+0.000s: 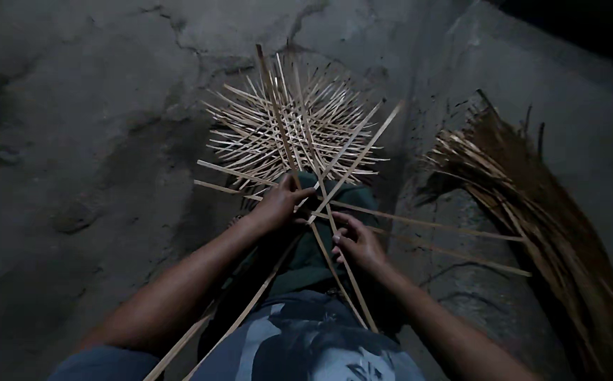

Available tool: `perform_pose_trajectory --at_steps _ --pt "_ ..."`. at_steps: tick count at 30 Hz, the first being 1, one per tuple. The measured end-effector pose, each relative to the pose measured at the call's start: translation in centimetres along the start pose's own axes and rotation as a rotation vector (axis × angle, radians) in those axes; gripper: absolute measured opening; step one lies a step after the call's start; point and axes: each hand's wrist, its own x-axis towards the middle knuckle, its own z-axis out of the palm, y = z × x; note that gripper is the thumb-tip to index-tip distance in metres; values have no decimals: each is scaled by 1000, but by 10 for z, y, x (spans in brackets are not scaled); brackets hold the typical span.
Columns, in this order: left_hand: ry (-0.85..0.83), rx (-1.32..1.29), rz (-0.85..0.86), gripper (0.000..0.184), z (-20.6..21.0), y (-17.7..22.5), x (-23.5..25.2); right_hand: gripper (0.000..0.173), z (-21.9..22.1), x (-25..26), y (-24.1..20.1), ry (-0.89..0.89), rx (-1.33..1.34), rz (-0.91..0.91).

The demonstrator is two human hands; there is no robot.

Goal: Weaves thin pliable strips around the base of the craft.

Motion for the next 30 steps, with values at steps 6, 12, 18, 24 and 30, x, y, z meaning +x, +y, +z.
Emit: perform_pose_trajectory --at_steps 6,12,18,24,30 --pt "-47 -61 -67 71 -5 3 -9 57 -2 0 0 -53 4 -41" --pt "-10 -59 -83 69 -3 5 -19 59 -13 3 2 -168 10 -70" --pt "-1 -37 -80 68 2 4 -19 77 -27 -5 4 -310 -59 -21" --pt "20 -45 -86 70 2 8 -19 59 -16 -1 3 -199 48 -2" --pt "10 -20 -89 70 3 6 -18 63 -21 1 3 -221 29 14"
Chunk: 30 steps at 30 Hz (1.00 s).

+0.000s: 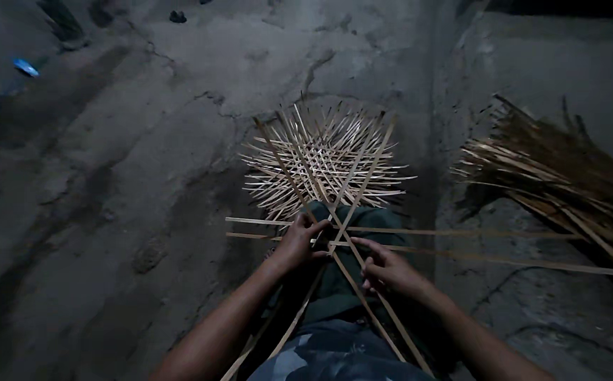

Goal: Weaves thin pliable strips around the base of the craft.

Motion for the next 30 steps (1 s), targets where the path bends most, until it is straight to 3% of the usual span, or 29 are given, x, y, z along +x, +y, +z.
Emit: perform_pose_trajectory --at_steps 4,9,30 --pt "-16 11 -8 70 -2 1 0 69 -2 5 0 -33 -23 0" --pt "-10 4 -1 68 -1 2 0 56 7 5 3 56 18 -24" --pt "-3 -3 10 71 1 -2 -1 60 -2 12 12 -70 28 -93"
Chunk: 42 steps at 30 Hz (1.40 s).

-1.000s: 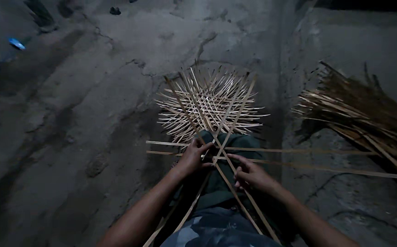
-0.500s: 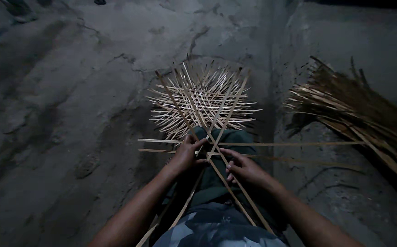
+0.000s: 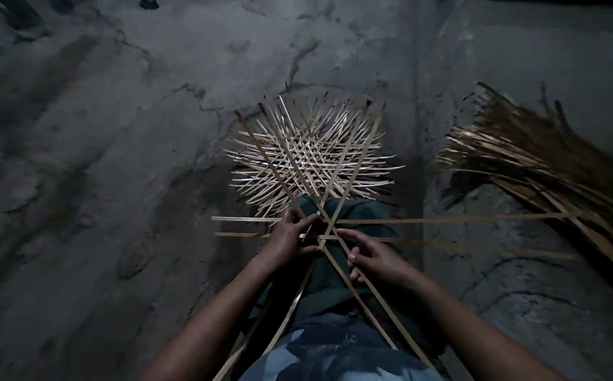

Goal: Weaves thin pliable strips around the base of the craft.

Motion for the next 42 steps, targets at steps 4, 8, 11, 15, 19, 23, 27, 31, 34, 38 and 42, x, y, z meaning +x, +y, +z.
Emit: perform_pose_trajectory --at_steps 4,8,11,15,19,23,27,31,34,38,42 --pt "31 -18 24 68 2 -3 -1 60 0 0 -2 1 7 6" --pt "41 -10 46 67 4 -5 -1 56 0 0 -2 2 -5 49" --pt "79 -8 76 69 7 -9 1 55 -1 2 -1 -5 -2 31" --pt "96 -10 86 70 8 -9 0 55 3 3 -4 6 -41 55" --pt "110 -8 87 71 9 -8 -1 54 5 4 -1 17 -50 44" --pt "106 -16 86 72 10 -8 -2 55 6 5 -1 19 -51 31" --pt "120 -14 105 70 10 -9 -1 57 7 5 -1 15 -53 9" --pt "128 9 97 71 10 -6 -2 57 8 5 -1 28 -71 20" --pt "125 28 86 71 10 -5 -1 57 9 4 -3 33 -96 31" --pt "150 104 26 68 9 7 -3 56 11 4 -10 55 -192 81" --pt "124 251 28 58 -1 35 -1 52 10 7 -28 142 -670 69"
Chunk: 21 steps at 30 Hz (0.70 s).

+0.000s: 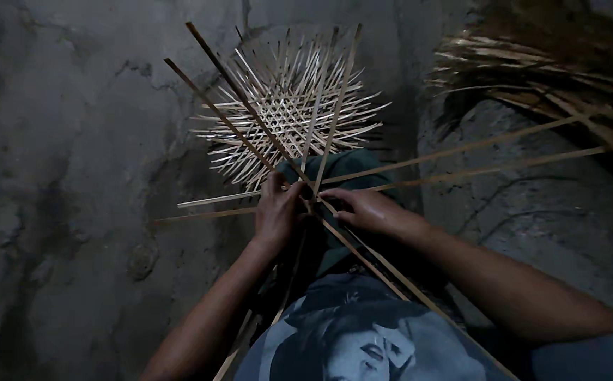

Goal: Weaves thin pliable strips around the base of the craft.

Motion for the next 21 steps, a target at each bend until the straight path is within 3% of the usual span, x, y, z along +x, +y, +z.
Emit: perform_pose_trajectory --at_steps 3,6,8,9,10,11,12,14,16,21 --pt "-183 -70 240 63 -8 3 23 43 -5 5 -7 50 -194 -31" --pt "-349 -237 337 64 0 -14 48 34 -15 21 -8 289 103 -12" --pt "-405 -327 265 53 2 -18 55 47 -20 44 -10 333 455 159" --pt "-432 -421 201 33 3 -19 55 48 -20 55 -8 310 636 216" --pt "-451 -561 82 25 6 -18 54 42 -19 63 -6 292 785 239" --pt "-460 -647 0 39 7 -16 54 37 -15 66 -5 286 888 232" --pt "-464 -659 -15 41 6 -15 55 34 -10 63 -7 314 947 198" --pt "-456 -523 58 26 3 -14 59 30 7 48 -16 434 970 101" --pt "-478 -283 190 43 -3 -6 67 26 28 32 -22 569 890 46" --pt "-621 -42 269 44 -7 14 86 22 54 23 -19 746 788 35"
